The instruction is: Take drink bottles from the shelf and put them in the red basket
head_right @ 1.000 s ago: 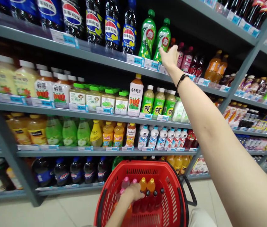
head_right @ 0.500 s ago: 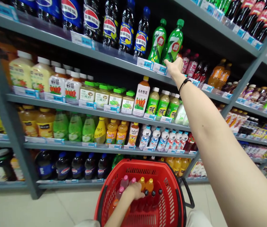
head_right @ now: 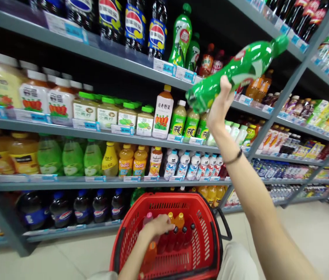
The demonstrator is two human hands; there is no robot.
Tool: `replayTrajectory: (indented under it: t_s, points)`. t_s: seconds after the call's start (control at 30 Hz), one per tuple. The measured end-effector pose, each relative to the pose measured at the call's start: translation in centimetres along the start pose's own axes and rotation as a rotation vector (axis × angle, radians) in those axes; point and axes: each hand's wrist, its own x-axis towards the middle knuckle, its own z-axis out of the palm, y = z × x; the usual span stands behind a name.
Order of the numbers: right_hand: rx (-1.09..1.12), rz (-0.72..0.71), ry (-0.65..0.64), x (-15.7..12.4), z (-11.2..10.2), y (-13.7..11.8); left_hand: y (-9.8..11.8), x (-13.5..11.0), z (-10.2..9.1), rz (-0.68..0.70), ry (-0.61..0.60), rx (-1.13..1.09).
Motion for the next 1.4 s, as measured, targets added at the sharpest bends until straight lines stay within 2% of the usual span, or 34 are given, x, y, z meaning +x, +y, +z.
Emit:
replayTrajectory:
  t_s: [0.03, 0.1, 0.17, 0.23, 0.27, 0.33, 0.4, 0.43, 0.53, 0.6, 0.7, 0.8, 0.87, 1.0, 1.13, 1.2, 1.4]
  points:
    - [0.016, 0.115, 0.049, -4.0, -0.7, -1.1, -0.1, 0.2, -0.2, 0.047, 0.015, -0.055]
    - [-0.091, 0.343, -0.101, -12.5, -2.0, -3.1, 0.0, 0.7, -0.5, 0.135, 0.026, -0.173]
    - [-0.152, 0.512, -0.303, -20.4, -3.2, -4.8, 0.3, 1.2, -0.8, 0.213, -0.020, -0.351]
    - [-0.050, 0.571, -0.612, -27.0, -4.2, -6.0, 0.8, 1.4, -0.8, 0.313, -0.064, -0.642]
    - [0.010, 0.608, -0.727, -29.6, -4.5, -6.5, 1.1, 1.4, -0.7, 0.365, -0.037, -0.792]
    - [0.068, 0.706, -0.856, -33.9, -4.6, -7.0, 1.9, 0.9, -0.2, 0.446, 0.148, -1.012]
    - [0.041, 0.794, -0.907, -37.0, -4.3, -7.1, 2.8, 0.1, 0.4, 0.495, 0.327, -1.125]
    - [0.021, 0.821, -0.921, -38.2, -4.1, -6.9, 3.3, -0.3, 0.7, 0.500, 0.370, -1.183]
    - [0.019, 0.884, -0.897, -41.2, -3.2, -6.0, 4.2, -1.1, 1.2, 0.444, 0.377, -1.404]
    - [0.141, 0.947, -0.839, -42.9, -2.7, -5.3, 4.3, -1.1, 1.2, 0.397, 0.368, -1.565]
    - [0.552, 1.153, -0.732, -45.5, -2.1, -4.8, 3.6, -0.7, 0.7, 0.408, 0.357, -1.726]
    - [0.991, 1.435, -0.727, -48.0, -1.5, -5.2, 2.6, -0.7, 0.1, 0.472, 0.394, -1.758]
    - [1.113, 1.527, -0.731, -49.1, -1.1, -5.6, 2.2, -1.0, -0.2, 0.510, 0.423, -1.719]
    - [1.019, 1.536, -0.684, -50.3, -0.6, -5.9, 2.1, -1.8, -0.2, 0.609, 0.417, -1.593]
    - [0.947, 1.531, -0.720, -51.0, -1.0, -5.5, 2.8, -1.8, 0.5, 0.648, 0.408, -1.498]
    - [0.903, 1.536, -0.710, -51.3, -1.4, -5.3, 3.3, -1.5, 1.2, 0.609, 0.486, -1.450]
    - [0.622, 1.515, -0.604, -51.5, -1.9, -4.0, 4.7, 0.2, 3.7, 0.394, 0.890, -1.228]
